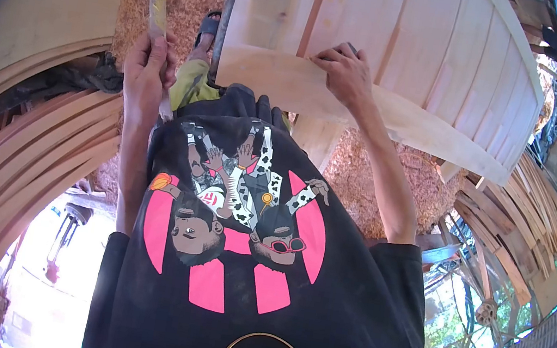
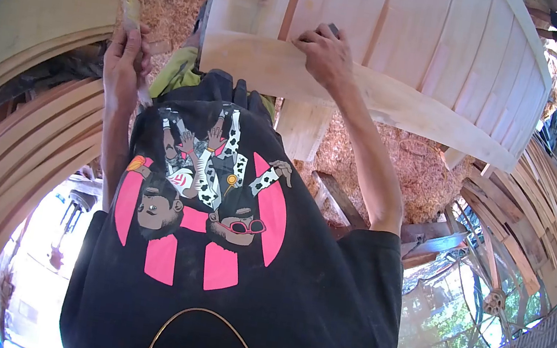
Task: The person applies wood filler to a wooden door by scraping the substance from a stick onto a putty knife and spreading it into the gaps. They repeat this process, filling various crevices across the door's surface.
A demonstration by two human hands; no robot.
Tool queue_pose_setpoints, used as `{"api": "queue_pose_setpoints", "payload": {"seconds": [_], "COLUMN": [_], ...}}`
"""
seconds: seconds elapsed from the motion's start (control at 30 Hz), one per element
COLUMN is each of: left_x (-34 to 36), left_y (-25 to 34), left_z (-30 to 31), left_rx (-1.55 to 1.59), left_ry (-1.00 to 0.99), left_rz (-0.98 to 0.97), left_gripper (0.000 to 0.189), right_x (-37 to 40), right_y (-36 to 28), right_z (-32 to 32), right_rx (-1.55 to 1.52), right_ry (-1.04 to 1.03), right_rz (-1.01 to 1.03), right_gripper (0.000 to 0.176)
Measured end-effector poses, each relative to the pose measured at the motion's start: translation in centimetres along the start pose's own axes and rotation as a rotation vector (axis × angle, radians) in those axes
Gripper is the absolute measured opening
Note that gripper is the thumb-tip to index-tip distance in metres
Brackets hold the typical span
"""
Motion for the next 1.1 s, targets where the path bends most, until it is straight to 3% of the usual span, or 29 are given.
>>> {"api": "queue_pose_setpoints", "payload": {"seconds": [0.07,0.13,0.23,0.37,0.43,0.63,0.8,0.93,0.97,1.03,1.1], "left_x": [0.0,-0.3,0.2,0.3,0.4,0.1,0.2,-0.8,-0.9,-0.8,-0.9], "left_y": [-0.1,0.6,1.1,2.3,3.7,5.3,4.3,5.8,6.3,7.3,6.9], "left_z": [-0.5,-1.0,-2.1,-4.3,-5.4,-7.0,-7.7,-6.3,-6.3,-6.4,-6.1], "left_rx": [-0.03,-0.022,0.055,0.134,0.141,0.168,0.522,0.792,0.791,0.317,0.274], "left_ry": [-0.013,-0.05,-0.139,-0.298,-0.349,-0.435,-0.438,-0.41,-0.413,-0.387,-0.418], "left_rz": [0.048,0.109,0.108,0.188,0.185,0.221,0.404,0.36,0.36,0.17,0.125], "left_gripper": [0.023,0.022,0.023,0.026,0.026,0.024,0.022,0.022,0.022,0.024,0.023], "right_x": [-0.5,-1.5,-1.6,-1.4,-1.6,-0.8,-0.1,0.2,0.2,0.6,0.6], "right_y": [0.0,-0.5,-5.8,-12.5,-14.6,-14.5,-13.5,-12.8,-12.8,-12.2,-12.8], "right_z": [1.0,2.4,9.2,12.8,12.6,10.8,11.5,11.0,11.3,12.5,15.5], "right_rx": [-0.028,-0.428,-0.734,-0.78,-0.624,-0.421,-0.398,-0.356,-0.355,-0.602,-0.7], "right_ry": [-0.004,0.149,0.361,0.517,0.771,0.85,0.793,0.681,0.684,0.714,0.677], "right_rz": [-0.005,-0.136,-0.098,0.063,0.211,0.074,0.056,0.001,-0.001,-0.104,-0.11], "right_gripper": [0.034,0.036,0.043,0.047,0.044,0.045,0.046,0.044,0.044,0.045,0.046]}}
Point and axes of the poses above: each hand's wrist, its own x-axis away from the middle knuckle, its own z-axis out of the back of the hand, y = z × x, the point moved 2 cm from there along -x, towards the middle knuckle, and after that the axes turned 15 degrees about -z, right-handed, at the moved point
